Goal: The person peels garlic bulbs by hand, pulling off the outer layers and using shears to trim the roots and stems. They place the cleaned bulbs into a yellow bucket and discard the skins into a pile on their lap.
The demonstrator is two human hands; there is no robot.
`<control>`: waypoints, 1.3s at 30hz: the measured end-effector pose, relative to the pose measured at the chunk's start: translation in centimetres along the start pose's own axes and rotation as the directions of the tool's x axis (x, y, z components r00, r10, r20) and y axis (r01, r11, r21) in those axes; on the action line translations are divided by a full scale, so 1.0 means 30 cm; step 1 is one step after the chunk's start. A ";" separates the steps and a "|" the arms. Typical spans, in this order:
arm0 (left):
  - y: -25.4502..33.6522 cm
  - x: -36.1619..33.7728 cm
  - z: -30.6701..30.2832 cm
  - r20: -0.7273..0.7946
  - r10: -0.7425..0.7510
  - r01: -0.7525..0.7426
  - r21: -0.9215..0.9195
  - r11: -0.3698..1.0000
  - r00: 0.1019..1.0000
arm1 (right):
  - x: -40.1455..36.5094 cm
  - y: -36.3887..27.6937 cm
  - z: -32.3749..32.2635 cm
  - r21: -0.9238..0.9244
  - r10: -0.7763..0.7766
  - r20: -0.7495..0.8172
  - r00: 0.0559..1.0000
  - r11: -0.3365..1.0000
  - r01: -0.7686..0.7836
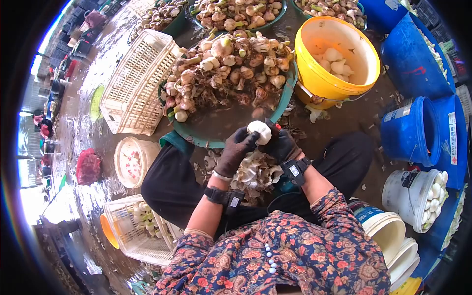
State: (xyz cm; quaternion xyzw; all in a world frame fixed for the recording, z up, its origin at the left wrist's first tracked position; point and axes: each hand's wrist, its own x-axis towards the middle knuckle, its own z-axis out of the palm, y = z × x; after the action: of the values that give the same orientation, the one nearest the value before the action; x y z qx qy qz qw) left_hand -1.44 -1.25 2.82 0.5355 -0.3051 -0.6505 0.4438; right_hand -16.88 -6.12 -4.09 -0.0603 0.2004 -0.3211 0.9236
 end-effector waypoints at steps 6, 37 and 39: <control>-0.038 -0.016 0.001 0.066 0.308 -0.312 0.338 0.888 0.949 | -0.029 0.010 -0.005 -0.660 -0.309 0.032 0.950 0.707 0.252; -0.022 -0.173 -0.006 0.234 -0.013 -0.213 0.906 0.365 0.972 | -0.053 -0.010 0.039 0.287 0.006 -0.112 0.994 0.958 0.027; -0.001 -0.151 -0.024 0.067 0.241 -0.199 0.790 0.580 0.968 | -0.082 -0.004 0.086 -0.494 -0.310 0.022 0.951 0.823 0.280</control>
State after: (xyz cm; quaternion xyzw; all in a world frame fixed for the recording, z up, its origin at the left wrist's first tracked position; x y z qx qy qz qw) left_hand -0.61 2.92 4.55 0.6491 -0.6139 -0.3759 0.2460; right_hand -17.64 -4.73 -0.88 -0.3135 0.2909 -0.4000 0.8106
